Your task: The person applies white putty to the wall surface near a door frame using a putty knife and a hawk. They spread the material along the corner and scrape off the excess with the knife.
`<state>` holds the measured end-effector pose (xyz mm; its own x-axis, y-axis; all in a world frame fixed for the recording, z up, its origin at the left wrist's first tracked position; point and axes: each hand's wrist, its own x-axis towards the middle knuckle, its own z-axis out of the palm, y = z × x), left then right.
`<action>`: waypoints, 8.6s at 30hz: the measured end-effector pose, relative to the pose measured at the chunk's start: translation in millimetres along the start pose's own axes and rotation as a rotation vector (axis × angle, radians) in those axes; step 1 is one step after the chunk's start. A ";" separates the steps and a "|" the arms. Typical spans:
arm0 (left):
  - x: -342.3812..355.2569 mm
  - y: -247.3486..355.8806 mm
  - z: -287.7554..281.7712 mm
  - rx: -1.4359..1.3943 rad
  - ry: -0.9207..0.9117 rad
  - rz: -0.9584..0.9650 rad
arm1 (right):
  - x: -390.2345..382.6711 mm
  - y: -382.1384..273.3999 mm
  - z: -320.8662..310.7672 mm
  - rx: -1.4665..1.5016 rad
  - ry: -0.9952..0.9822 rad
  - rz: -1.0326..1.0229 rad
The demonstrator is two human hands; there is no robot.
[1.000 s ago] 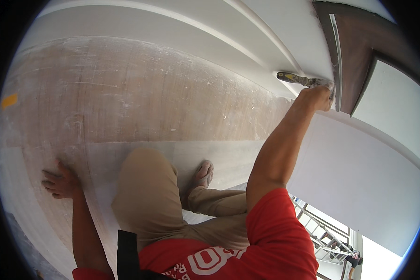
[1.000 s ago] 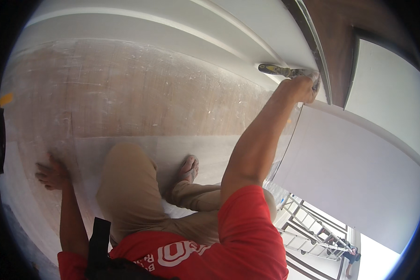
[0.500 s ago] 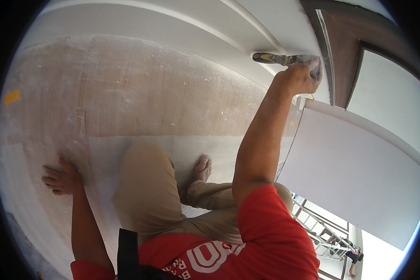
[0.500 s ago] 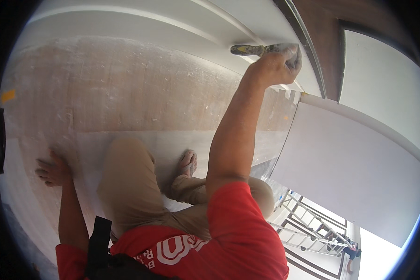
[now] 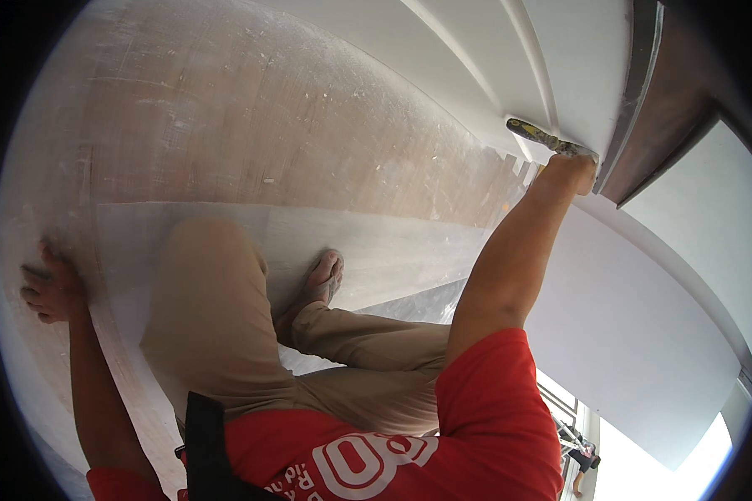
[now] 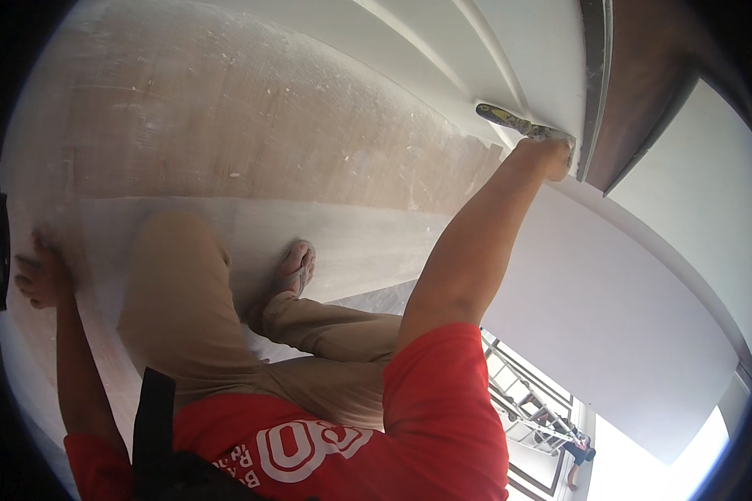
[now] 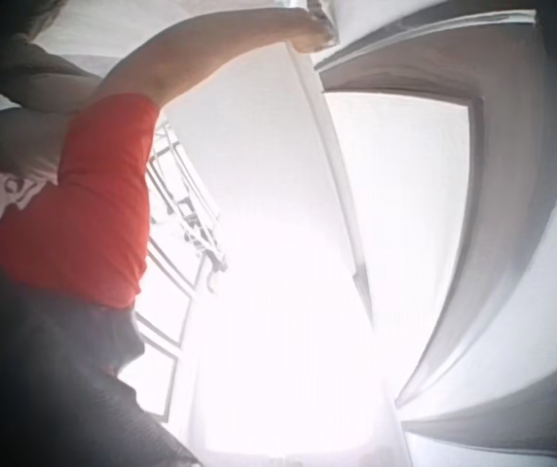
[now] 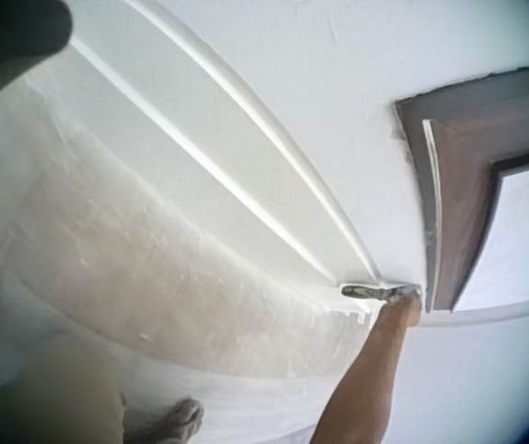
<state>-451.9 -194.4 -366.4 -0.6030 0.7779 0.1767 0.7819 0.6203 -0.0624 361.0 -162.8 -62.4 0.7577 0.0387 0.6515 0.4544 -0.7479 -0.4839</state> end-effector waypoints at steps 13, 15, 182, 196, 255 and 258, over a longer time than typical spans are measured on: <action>-3.2 15.9 -13.7 -0.050 -0.055 -0.026 | -26.5 -62.2 -16.4 0.074 0.030 -0.125; -5.2 16.9 -11.7 -0.034 -0.051 -0.017 | -6.5 -52.6 -2.6 -0.091 0.027 -0.145; -10.4 25.0 -31.8 -0.093 -0.037 -0.067 | -77.1 -84.7 -35.1 0.585 -0.208 -0.010; -8.7 30.8 -41.4 -0.105 -0.107 -0.109 | -155.5 -175.3 -52.7 0.385 -0.253 -0.372; -8.2 31.1 -43.3 -0.042 -0.080 -0.107 | -127.6 -169.0 -56.4 0.634 -0.399 0.033; -6.6 32.4 -50.1 -0.038 -0.114 -0.128 | -109.5 -148.5 -60.3 0.704 -0.342 0.537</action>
<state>-414.6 -184.4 -320.4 -0.7104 0.7005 0.0684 0.7017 0.7124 -0.0087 182.3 -95.9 -26.6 0.9929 0.0812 0.0866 0.0984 -0.1555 -0.9829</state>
